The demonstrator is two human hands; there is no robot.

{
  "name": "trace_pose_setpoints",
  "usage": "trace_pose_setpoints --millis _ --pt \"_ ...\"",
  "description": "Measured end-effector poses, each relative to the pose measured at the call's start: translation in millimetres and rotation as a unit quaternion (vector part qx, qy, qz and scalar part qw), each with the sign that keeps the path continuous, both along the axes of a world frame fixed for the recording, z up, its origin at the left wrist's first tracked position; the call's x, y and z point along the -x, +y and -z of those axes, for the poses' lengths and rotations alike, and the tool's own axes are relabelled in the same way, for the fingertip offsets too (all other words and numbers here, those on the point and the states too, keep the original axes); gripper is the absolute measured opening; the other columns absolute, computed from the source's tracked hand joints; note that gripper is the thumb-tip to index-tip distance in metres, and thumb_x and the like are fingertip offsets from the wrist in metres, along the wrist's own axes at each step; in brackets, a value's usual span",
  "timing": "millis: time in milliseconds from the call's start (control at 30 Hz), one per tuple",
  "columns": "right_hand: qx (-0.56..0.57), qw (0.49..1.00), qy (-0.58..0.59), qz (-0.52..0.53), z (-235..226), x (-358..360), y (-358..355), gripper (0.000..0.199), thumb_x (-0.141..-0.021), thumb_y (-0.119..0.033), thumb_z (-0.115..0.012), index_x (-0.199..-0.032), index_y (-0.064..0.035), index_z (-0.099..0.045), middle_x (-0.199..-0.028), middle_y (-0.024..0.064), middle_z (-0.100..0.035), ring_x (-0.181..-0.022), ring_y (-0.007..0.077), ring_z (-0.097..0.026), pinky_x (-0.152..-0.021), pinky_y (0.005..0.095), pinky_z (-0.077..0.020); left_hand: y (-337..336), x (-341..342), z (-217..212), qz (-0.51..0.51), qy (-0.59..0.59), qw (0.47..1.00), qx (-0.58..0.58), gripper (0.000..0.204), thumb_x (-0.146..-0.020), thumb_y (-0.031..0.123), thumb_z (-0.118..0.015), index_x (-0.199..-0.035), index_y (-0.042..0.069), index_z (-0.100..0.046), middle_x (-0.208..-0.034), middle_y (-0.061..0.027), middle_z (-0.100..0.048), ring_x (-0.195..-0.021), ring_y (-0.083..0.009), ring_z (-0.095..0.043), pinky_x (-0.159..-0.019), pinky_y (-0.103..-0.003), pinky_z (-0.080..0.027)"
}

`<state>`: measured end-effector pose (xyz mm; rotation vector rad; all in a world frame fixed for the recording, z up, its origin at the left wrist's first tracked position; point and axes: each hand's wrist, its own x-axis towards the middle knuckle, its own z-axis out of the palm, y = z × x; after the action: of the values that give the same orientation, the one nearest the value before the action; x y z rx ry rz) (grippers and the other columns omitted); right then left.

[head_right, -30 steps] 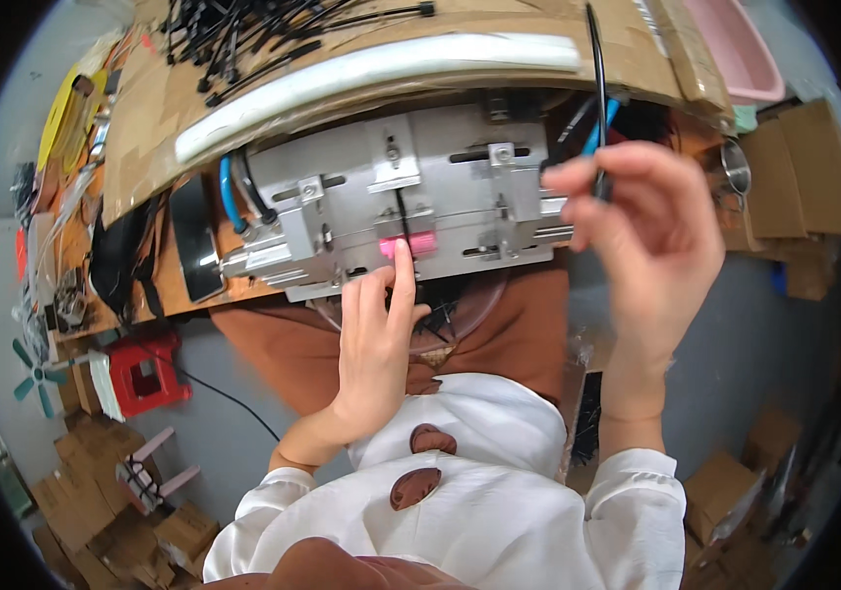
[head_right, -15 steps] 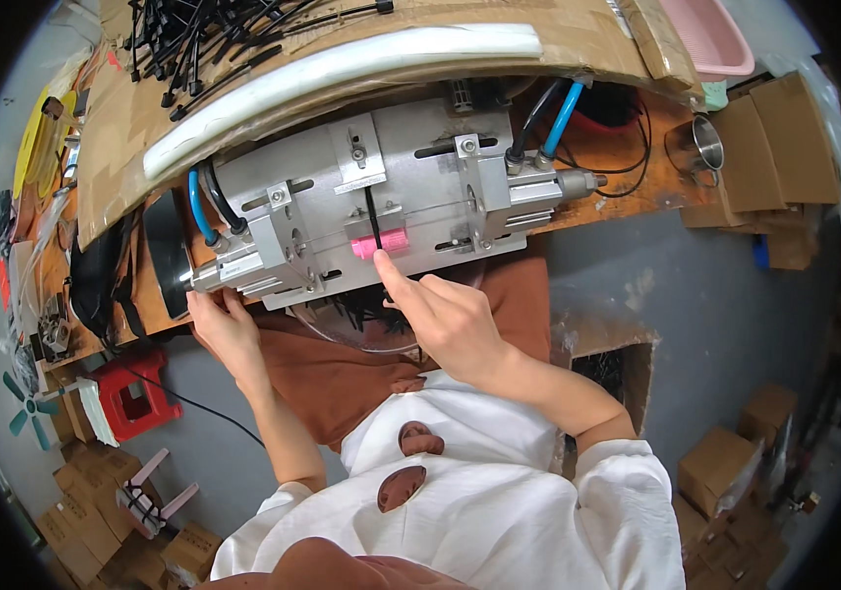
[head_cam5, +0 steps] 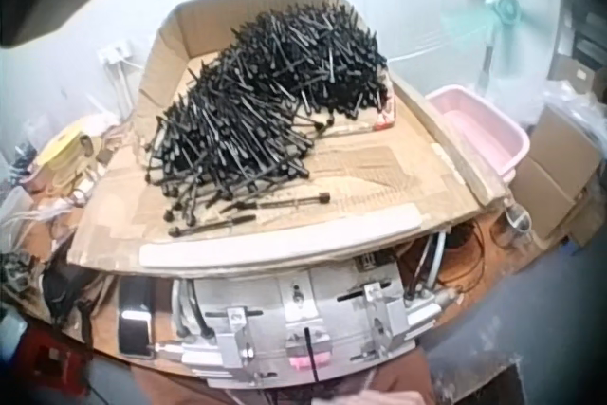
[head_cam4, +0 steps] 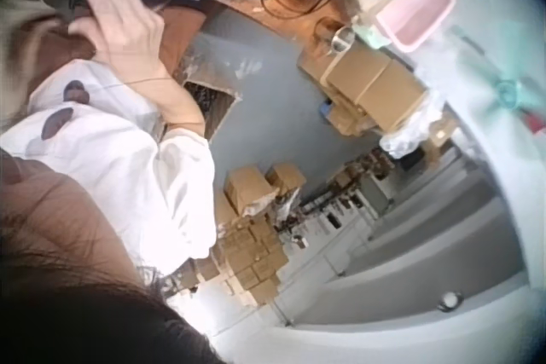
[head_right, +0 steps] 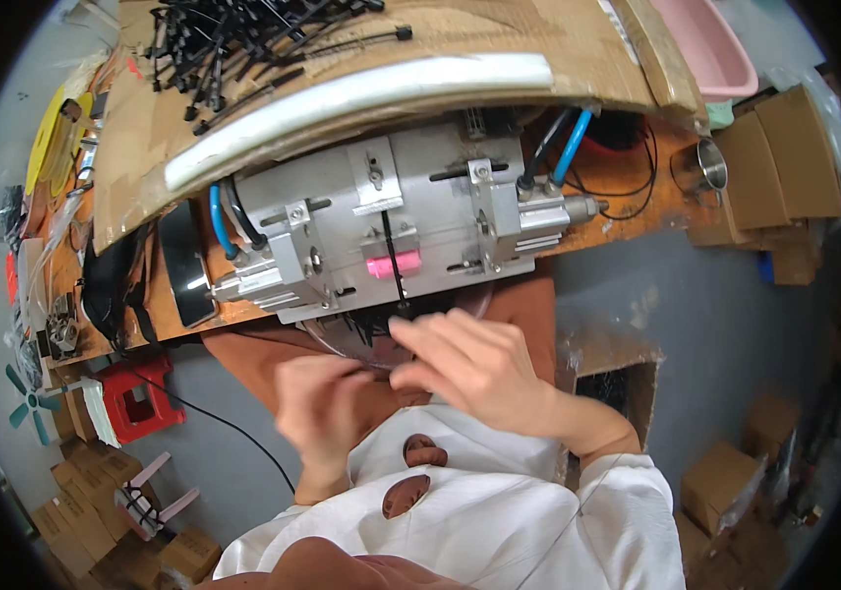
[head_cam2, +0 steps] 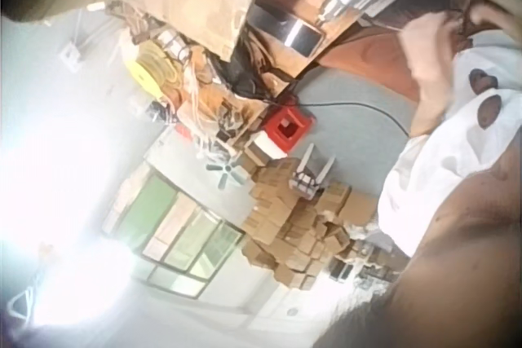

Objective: The person gathers black cable ties from a cardboard box and places them one at a time into a pneumatic machine to be tightened and cut around a pink object. They repeat this process, occasionally rearranging the ties in the box to reach more.

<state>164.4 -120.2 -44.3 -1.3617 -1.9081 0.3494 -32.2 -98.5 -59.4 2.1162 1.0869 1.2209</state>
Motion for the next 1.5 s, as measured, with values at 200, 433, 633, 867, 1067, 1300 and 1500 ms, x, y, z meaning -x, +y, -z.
trace_pose_setpoints --millis 200,433,633,867,1067,1300,1500 --pt "0.072 0.997 0.030 -0.019 -17 -24 -3 0.020 -0.074 -0.014 -0.075 -0.080 -0.0028 -0.059 -0.072 0.0083 -0.056 -0.062 0.0262 -0.058 -0.052 0.0347 -0.0455 12 -53 4 0.160 -0.044 0.985 -0.038 0.041 -0.070 0.001 -0.066 -0.109 -0.005 -0.059 -0.098 -0.0148 -0.062 -0.087 -0.0298 -0.060 -0.070 -0.035 -0.052" --pt "-0.136 0.940 -0.007 0.312 -74 -142 34 0.008 -0.088 -0.005 -0.063 -0.083 0.0013 -0.061 -0.071 0.0028 -0.060 -0.063 0.0093 -0.054 -0.056 0.0228 -0.0413 -13 -74 74 0.264 0.277 0.915 0.130 0.023 -0.078 0.008 -0.068 -0.098 0.001 -0.060 -0.094 -0.0109 -0.061 -0.086 -0.0256 -0.061 -0.067 -0.030 -0.054" --pt "-0.119 0.804 -0.315 0.490 -110 -308 138 0.026 -0.092 -0.031 -0.060 -0.094 -0.0051 -0.063 -0.081 0.0117 -0.066 -0.069 0.0297 -0.060 -0.063 0.0347 -0.0472 -3 -86 174 0.302 0.522 0.790 0.105 0.024 -0.080 0.019 -0.067 -0.096 0.002 -0.062 -0.097 -0.0148 -0.064 -0.093 -0.0227 -0.063 -0.070 -0.031 -0.055" --pt "-0.103 0.902 -0.286 0.308 -125 -287 174 0.018 -0.091 -0.018 -0.060 -0.098 -0.0015 -0.061 -0.086 0.0143 -0.065 -0.076 0.0222 -0.060 -0.070 0.0317 -0.0486 -13 -73 195 0.358 0.531 0.763 0.088 0.017 -0.078 0.022 -0.064 -0.079 0.007 -0.071 -0.080 -0.0119 -0.070 -0.073 -0.0242 -0.070 -0.060 -0.036 -0.055" --pt "-0.044 0.984 -0.175 0.001 -98 -119 182 0.013 -0.084 -0.013 -0.064 -0.091 -0.0019 -0.062 -0.080 0.0131 -0.064 -0.077 0.0311 -0.061 -0.069 0.0392 -0.0483 -16 -57 185 0.379 0.524 0.760 0.068 0.023 -0.083 0.025 -0.058 -0.077 0.008 -0.071 -0.076 -0.0101 -0.070 -0.072 -0.0246 -0.070 -0.061 -0.037 -0.053" --pt "-0.091 0.950 -0.297 -0.012 -89 -63 217 0.010 -0.080 -0.007 -0.064 -0.086 -0.0013 -0.058 -0.090 0.0134 -0.056 -0.092 0.0322 -0.056 -0.078 0.0409 -0.0476 12 -40 182 0.311 0.507 0.791 0.145 0.027 -0.091 0.031 -0.055 -0.087 0.009 -0.070 -0.085 -0.0100 -0.069 -0.078 -0.0260 -0.070 -0.064 -0.037 -0.054" --pt "-0.217 0.909 -0.356 0.007 -114 -79 218 0.008 -0.082 -0.007 -0.061 -0.087 -0.0039 -0.056 -0.087 0.0081 -0.052 -0.087 0.0277 -0.054 -0.073 0.0382 -0.0446 48 -22 44 0.395 0.164 0.891 0.155 0.013 -0.081 0.010 -0.066 -0.090 0.002 -0.064 -0.088 -0.0099 -0.067 -0.084 -0.0258 -0.066 -0.070 -0.035 -0.054"
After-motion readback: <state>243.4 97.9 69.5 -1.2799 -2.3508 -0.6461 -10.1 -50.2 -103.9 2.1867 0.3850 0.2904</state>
